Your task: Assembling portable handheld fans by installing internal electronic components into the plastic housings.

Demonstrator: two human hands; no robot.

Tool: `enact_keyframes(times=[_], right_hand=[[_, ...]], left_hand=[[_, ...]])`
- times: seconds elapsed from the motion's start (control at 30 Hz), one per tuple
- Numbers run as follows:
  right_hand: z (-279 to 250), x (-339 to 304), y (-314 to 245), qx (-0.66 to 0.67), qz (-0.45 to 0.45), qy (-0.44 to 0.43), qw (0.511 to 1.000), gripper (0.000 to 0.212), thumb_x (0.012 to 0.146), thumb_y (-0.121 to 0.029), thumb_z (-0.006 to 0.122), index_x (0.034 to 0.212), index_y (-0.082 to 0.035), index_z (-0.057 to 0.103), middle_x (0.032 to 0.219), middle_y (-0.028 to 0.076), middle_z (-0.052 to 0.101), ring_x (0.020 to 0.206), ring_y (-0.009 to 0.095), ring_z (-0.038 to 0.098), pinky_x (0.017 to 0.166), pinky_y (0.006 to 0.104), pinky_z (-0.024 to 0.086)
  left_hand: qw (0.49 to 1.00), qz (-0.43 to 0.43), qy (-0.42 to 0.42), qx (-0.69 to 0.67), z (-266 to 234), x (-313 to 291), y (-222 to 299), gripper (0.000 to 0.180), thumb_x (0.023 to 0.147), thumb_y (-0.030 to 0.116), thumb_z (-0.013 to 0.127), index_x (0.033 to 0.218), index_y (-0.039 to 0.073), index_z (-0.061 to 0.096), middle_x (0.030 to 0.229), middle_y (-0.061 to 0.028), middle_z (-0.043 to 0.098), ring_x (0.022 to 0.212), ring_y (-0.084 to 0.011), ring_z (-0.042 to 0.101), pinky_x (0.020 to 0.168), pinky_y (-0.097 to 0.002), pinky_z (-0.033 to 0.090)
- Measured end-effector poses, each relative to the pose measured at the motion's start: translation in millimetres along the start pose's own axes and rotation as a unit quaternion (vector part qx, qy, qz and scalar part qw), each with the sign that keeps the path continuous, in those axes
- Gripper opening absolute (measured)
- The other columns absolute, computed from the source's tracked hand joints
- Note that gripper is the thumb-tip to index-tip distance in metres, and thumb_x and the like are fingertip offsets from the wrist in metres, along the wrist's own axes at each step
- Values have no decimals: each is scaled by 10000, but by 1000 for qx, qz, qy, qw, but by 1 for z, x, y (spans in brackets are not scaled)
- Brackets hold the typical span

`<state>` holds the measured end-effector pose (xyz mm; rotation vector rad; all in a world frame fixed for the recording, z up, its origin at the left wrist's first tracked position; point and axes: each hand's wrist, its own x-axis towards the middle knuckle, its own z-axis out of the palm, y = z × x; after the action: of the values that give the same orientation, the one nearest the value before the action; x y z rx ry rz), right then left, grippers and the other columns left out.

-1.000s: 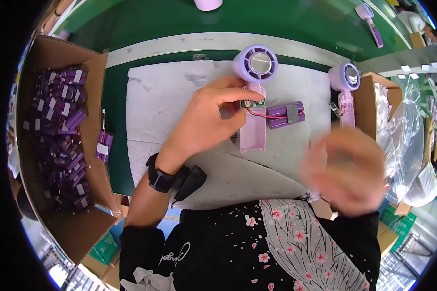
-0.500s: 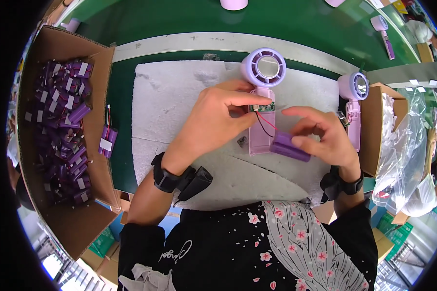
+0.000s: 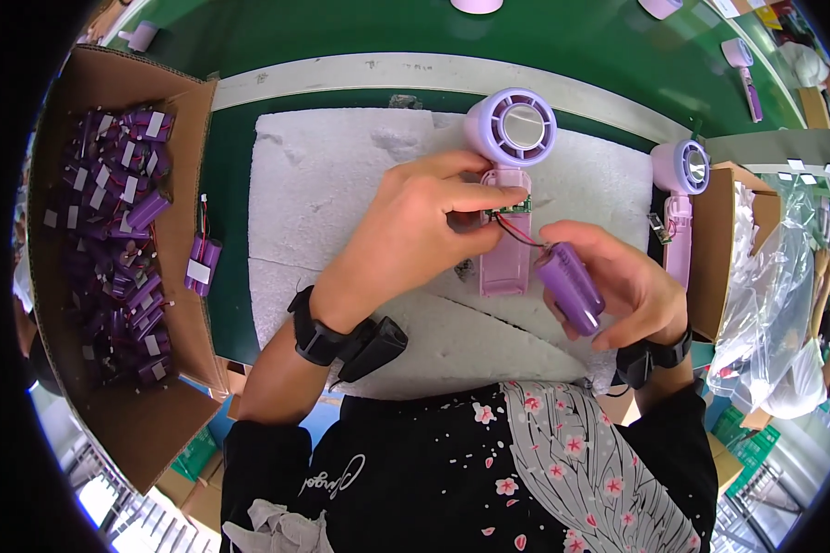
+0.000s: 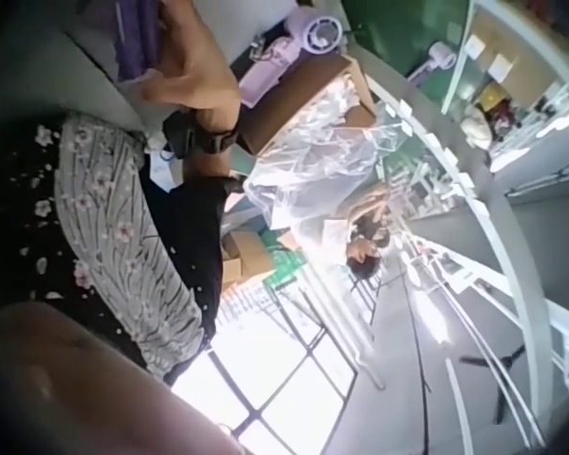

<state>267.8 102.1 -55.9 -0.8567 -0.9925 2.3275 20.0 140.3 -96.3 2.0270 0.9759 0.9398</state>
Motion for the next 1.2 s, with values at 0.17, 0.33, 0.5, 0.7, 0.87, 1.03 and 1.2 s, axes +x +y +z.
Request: enact_keyframes(times=[0.17,0.33,0.5,0.7,0.87,1.03,1.2], right_hand=[[-11,-3,-1,-84,32,48,995,973,548,-27,854,1416,-32,414,1244,133,538,1115,228,563,942,360,463],[-6,9,6,-231,-92,65,966,925,491,-78,901,1331,-25,518,1203,91,580,1117,229,564,937,360,466],[2,11,12,-409,-146,47,900,854,496,-99,909,1273,-24,560,1209,87,579,1104,231,567,935,348,462],[14,22,20,-536,-207,113,811,765,513,-90,909,1202,-20,583,1261,133,572,1090,283,573,919,362,485],[16,26,25,-603,-266,118,743,731,558,-39,869,1213,-17,547,1207,155,586,1051,345,569,902,404,504],[25,16,26,-623,-255,135,727,701,562,-10,848,1200,22,560,1262,165,548,1037,345,575,881,400,520],[25,11,27,-602,-263,143,740,632,571,12,823,1160,45,598,1292,177,524,1012,340,587,848,390,541]], left_hand=[[999,33,23,28,4,-3,-3,374,654,-35,722,1009,75,763,1063,-173,692,831,-253,703,708,-306,563],[999,7,32,15,5,-5,3,362,662,-28,721,1010,64,761,1044,-178,693,826,-255,705,714,-294,563],[999,18,29,12,4,-6,2,348,689,-35,718,1024,56,756,1005,-173,698,792,-257,700,684,-295,554],[1000,0,-10,7,-1,-5,4,322,742,-48,707,1048,46,743,994,-156,697,765,-262,689,640,-312,537],[999,-11,-35,25,-5,-2,9,315,767,-39,698,1066,50,737,993,-157,694,768,-268,685,637,-313,532],[998,2,-44,41,-2,-1,11,323,788,-36,680,1093,57,725,1010,-165,683,767,-290,676,649,-323,530],[997,13,-51,48,-3,3,15,331,801,-50,657,1106,62,720,1021,-175,674,770,-310,667,660,-333,528]])
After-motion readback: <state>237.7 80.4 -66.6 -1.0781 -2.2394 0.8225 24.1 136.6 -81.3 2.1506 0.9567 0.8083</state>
